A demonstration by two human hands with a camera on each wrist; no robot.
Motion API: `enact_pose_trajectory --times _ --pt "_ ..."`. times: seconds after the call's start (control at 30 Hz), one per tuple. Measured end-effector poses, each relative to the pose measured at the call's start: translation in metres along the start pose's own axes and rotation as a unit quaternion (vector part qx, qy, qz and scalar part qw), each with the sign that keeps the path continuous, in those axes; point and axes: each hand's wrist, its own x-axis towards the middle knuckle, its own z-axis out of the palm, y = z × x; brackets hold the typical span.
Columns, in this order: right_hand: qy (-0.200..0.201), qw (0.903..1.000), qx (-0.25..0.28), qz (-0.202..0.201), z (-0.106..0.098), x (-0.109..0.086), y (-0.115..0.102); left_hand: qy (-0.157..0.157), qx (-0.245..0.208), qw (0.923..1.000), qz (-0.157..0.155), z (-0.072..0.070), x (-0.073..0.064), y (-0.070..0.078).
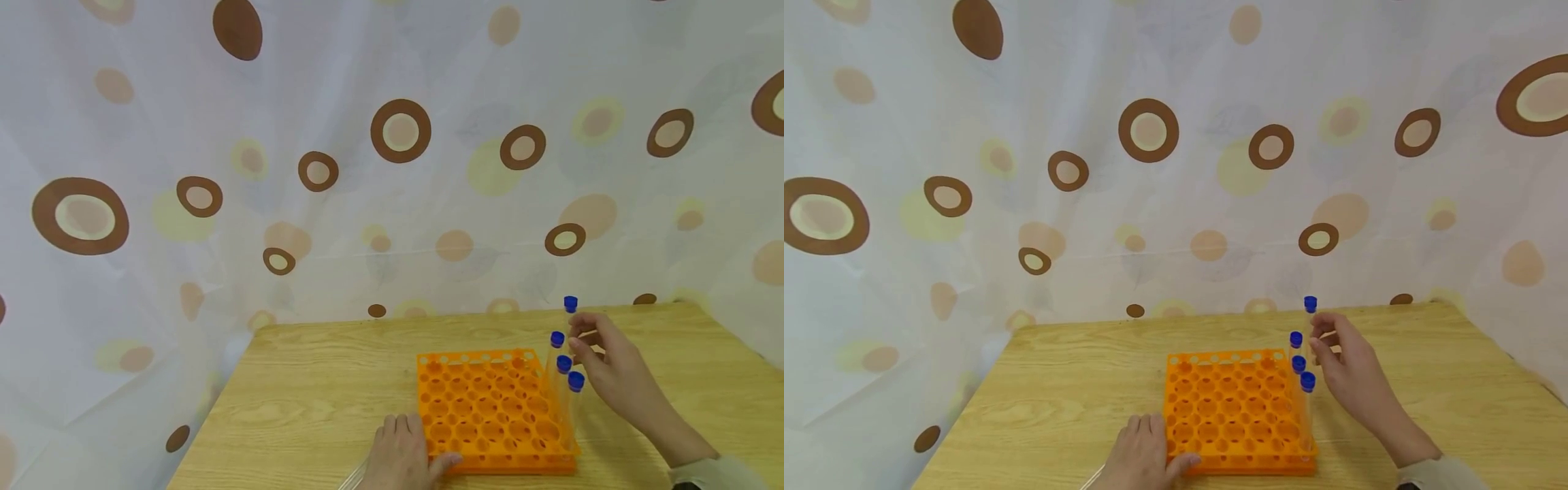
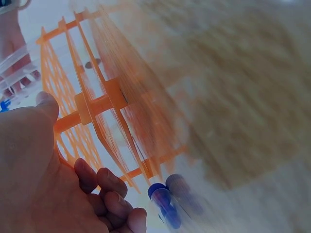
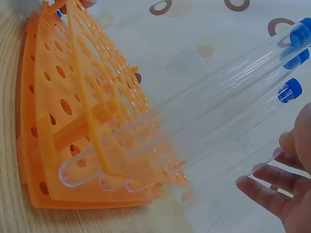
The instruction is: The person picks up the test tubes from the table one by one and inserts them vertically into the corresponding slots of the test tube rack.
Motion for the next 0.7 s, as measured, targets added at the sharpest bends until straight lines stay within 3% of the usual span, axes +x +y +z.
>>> enact_pose_trajectory --times 0.4,0.7 --pt "0.03 0.9989 0.028 -0.022 0.005 0.0081 -0.0055 0.002 0.003 1.0 0.003 -0.0003 -0.0001 -0.0006" --pt "-0.001 0.9994 0.034 0.006 0.0095 0.0082 -0.0036 0.014 0.008 0.9998 0.007 0.0006 -0.0006 -0.0009"
